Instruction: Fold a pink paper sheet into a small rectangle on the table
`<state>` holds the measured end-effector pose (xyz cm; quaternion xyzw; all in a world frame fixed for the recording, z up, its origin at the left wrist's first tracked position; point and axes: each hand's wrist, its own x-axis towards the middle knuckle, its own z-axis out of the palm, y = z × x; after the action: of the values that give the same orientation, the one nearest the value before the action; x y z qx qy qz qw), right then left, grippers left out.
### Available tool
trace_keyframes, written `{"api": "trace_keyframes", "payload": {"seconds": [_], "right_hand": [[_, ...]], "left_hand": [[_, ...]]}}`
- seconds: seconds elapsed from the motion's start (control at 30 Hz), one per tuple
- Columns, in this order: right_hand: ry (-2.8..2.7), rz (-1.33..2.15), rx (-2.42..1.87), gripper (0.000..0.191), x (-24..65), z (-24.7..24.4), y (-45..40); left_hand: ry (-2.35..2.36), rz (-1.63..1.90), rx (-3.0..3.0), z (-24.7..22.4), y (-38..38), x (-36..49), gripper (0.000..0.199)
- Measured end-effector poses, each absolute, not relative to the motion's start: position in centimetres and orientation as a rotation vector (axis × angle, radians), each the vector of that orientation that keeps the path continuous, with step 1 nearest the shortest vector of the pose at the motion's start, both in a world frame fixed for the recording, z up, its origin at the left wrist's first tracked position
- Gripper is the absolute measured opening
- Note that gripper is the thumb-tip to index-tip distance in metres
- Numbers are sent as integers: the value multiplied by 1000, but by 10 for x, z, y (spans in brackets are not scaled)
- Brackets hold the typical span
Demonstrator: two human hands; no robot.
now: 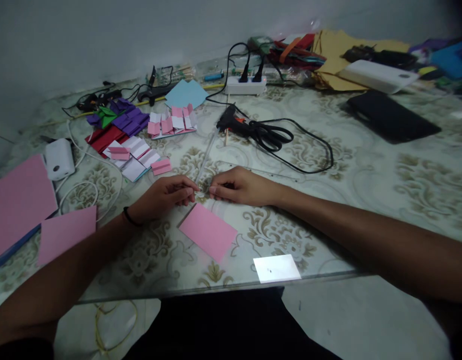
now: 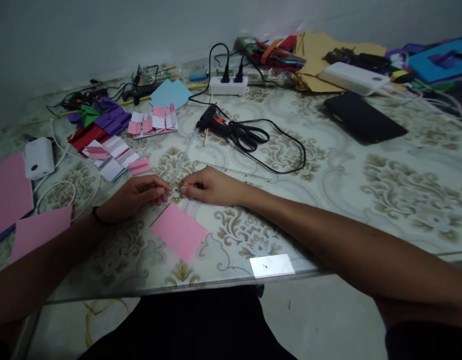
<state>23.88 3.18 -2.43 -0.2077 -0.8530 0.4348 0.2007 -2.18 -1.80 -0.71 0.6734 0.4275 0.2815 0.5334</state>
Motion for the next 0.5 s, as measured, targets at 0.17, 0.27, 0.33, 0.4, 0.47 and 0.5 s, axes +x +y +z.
{"api": "trace_keyframes", "payload": {"seconds": [0.17,0.27,0.33,0.4,0.47,0.5], "right_hand": [[-2384,1218,-567,37,239,-24,32],[-2384,1224,-579,37,239,-23,32],[-2385,1229,-587,37,239,-23,32],[-2384,1228,-585,36,239,-24,32],[-2383,1224,-580,36,240,-24,32],[-2383,1222,-579,36,240,-24,32]], "left_hand": [[1030,662,1625,-6,-18,-21,24],[1051,635,1664,-5,-19,-21,26],[1050,627,1679,-5,-20,-22,26],[1048,625,1682,-6,-20,-22,26],[1052,620,1694,-7,-21,-22,24],[1053,616,1706,-7,-21,-22,23]]}}
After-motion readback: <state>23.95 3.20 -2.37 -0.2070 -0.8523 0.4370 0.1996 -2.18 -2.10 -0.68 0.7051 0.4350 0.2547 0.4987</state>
